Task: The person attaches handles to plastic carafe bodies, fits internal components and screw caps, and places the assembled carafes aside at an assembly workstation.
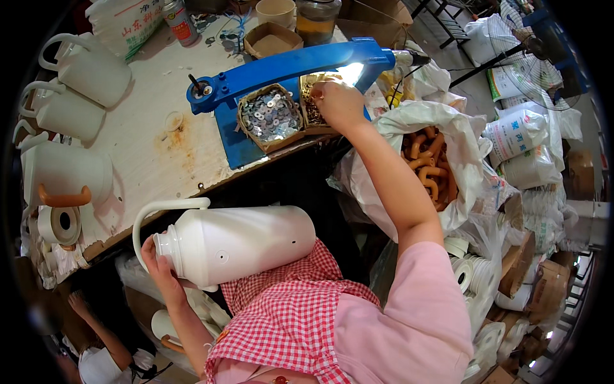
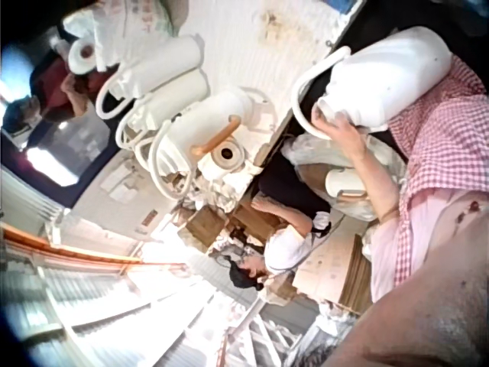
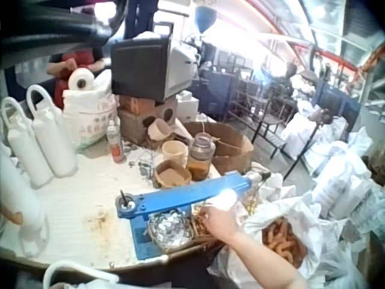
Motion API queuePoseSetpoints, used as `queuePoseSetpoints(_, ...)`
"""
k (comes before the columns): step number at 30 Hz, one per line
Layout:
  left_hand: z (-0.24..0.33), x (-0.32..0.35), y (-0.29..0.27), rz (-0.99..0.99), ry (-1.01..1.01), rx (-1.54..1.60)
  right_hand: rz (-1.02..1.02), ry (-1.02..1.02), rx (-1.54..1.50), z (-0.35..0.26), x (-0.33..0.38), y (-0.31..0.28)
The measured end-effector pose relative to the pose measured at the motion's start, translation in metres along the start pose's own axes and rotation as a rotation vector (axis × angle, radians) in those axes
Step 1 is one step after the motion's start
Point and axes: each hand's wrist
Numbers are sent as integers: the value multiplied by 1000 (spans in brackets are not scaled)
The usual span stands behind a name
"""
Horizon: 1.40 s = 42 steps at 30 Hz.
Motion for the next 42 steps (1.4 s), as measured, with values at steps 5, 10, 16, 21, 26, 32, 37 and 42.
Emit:
queuePoseSetpoints(5, 10, 6, 4, 64, -19, -17, -43, -3, 22, -7, -6, 10)
queuePoseSetpoints(10, 33, 12, 17, -20, 34, -174, 171, -15, -317, -6, 15, -9)
queuePoseSetpoints(16, 49, 19, 25, -20, 103, -227, 182, -232, -1061, -101, 11, -74)
queuePoseSetpoints(21, 57, 17, 23, -83, 301, -389, 63, -441, -1175, -153, -47, -80)
queuePoseSetpoints(26, 52, 25, 14, -40, 280, -406, -26, -429, -1102, -156, -53, -77)
queuePoseSetpoints(32, 46, 25, 14, -14, 202, -388, -105, -462, -954, -151, -55, -83)
queuePoseSetpoints(37, 46, 7, 13, -52, 331, -477, -40, -478, -703, -166, -53, -109)
queuePoseSetpoints(42, 67, 0, 20, -126, 374, -613, -28, -412, -835, -162, -46, -97)
Point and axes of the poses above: each hand's wrist, its own x-axis away from the middle knuckle, its own y-axis out of the palm, z = x × y, and after that the axes turned 4 degrees about x, right-handed
